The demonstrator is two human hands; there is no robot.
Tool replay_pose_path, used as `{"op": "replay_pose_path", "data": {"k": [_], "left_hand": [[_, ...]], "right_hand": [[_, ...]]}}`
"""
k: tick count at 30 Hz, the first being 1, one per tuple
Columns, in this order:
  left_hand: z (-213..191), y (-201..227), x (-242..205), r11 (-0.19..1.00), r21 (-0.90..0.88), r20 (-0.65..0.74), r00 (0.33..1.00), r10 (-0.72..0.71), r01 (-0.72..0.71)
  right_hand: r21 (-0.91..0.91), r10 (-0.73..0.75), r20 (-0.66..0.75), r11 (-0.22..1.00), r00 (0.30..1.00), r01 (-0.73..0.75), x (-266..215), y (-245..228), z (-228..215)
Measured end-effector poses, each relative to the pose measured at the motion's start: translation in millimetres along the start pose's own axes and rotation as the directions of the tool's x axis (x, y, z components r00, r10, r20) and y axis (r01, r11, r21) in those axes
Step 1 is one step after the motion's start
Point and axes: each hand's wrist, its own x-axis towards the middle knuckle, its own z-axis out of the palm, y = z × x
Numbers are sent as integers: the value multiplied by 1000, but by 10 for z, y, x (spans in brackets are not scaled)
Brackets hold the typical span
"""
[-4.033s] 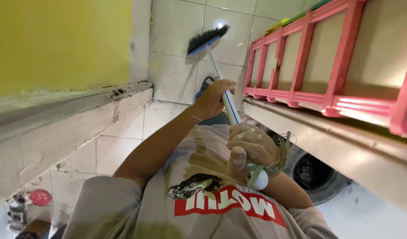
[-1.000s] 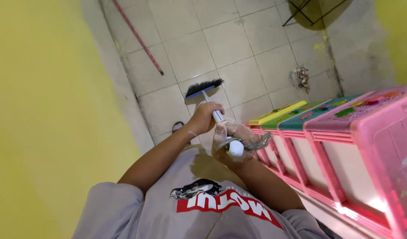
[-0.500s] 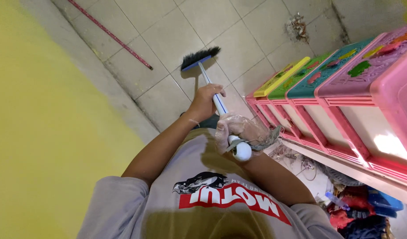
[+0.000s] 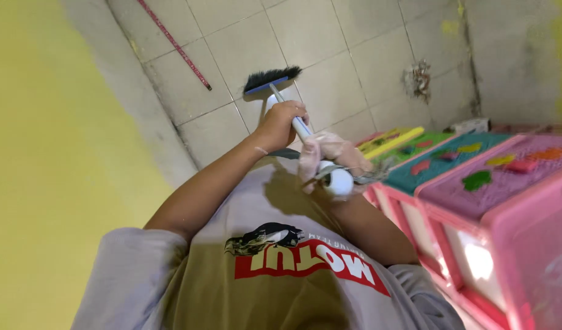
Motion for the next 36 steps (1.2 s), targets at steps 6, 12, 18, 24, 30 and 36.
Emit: {"op": "replay_pose_path", "data": {"k": [6,12,18,24,30,36], "left_hand": [[3,-15,445,996,31,-161,983,90,-86],[-124,-112,764,995,-3,-164,982,96,-98],[-237,-247,1063,980,-55,-83,979,186,-191],[-495,-345,1312,988,-66,240,959,153,-141],[-692,-428,1499,964,-199,338,911,236,-176],[-797,-544,1655,930,-259,402,846,350,-261]], "right_hand": [[118,-32,74,993,997,23,310,271,-165],[303,-39,228,952,973,-33,694,459,-132],[-71,-36,28,997,999,38,855,525,57],[-57,56,-111,996,992,-63,914,548,325],[76,-6,73,997,997,0,1225,702,278],[-67,129,-326,985,937,-159,1161,406,750]]}}
